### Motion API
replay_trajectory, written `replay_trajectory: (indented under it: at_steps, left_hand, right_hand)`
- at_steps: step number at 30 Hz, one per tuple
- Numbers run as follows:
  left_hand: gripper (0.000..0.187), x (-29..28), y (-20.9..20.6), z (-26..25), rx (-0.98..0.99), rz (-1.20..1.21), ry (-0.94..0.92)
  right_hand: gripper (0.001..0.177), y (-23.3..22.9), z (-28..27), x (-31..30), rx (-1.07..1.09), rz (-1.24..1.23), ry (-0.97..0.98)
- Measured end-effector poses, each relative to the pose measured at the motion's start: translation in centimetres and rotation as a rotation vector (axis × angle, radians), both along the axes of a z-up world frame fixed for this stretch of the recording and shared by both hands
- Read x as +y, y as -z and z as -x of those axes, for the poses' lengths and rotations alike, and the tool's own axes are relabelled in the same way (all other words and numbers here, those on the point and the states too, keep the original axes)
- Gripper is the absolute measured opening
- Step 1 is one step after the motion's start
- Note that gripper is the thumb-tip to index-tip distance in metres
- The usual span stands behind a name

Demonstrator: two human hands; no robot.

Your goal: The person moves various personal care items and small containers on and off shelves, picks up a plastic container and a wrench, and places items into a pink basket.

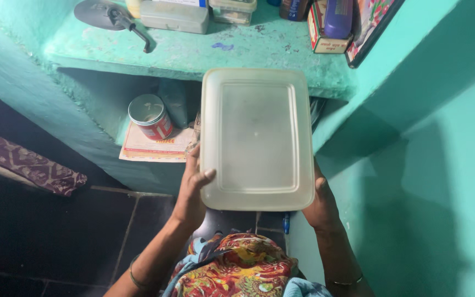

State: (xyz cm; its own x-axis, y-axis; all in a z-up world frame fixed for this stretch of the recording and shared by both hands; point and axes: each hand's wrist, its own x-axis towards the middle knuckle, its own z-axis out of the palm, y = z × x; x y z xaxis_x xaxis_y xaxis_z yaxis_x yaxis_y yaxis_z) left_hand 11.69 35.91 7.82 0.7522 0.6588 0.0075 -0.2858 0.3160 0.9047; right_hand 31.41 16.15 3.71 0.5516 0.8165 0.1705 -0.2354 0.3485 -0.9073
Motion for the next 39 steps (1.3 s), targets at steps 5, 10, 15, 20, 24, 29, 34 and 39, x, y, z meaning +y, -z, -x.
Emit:
replay_trajectory:
  at_steps: [5, 10, 15, 20, 24, 29, 34, 39]
  left_hand:
    - [0.093, 0.6, -1.4, -2.5, -0.029, 0.192, 0.026]
    - [0.09, 2.3, -1.7, -5.0, -0.045, 0.166, -0.003]
    - [0.093, 4.2, -1.6, -6.6, -0.037, 0.132, -0.084]
    - [0.09, 6.3, -2.2, -6.5, -0.066, 0.148, -0.095]
    - [0.09, 8.6, -2.7, -5.5, -0.107, 0.122, -0.11]
    - [0.091, 11.8, -3.2, -3.3, -0.065, 0.169, -0.111]
    - [0.102, 13.2, -3.4, -2.6, -0.046, 0.147, -0.098]
    - [0.116, 14.1, -3.5, -2.3, -0.012, 0.028, -0.069]
  right_hand:
    - [0.113, -1.6, -1.7, 0.7, -0.066, -0.06, -0.059]
    - [0.114, -1.3, -3.1, 1.0, -0.07, -0.069, -0.108]
    - [0.107, -2.0, -4.3, 3.0, -0.088, -0.031, -0.094]
    - [0.092, -2.7, -4.8, 5.5, -0.14, -0.017, -0.099]
    - [0.069, -2.9, -6.0, 7.7, -0.233, 0.087, -0.055]
    - [0.049, -6.4, -8.2, 10.6, -0.357, 0.046, 0.107]
    - [0.045, -12.3, -11.7, 16.5, -0.64, 0.072, 0.296]
    - [0.052, -14.6, -18.2, 26.0, -0.869, 0.021, 0.26]
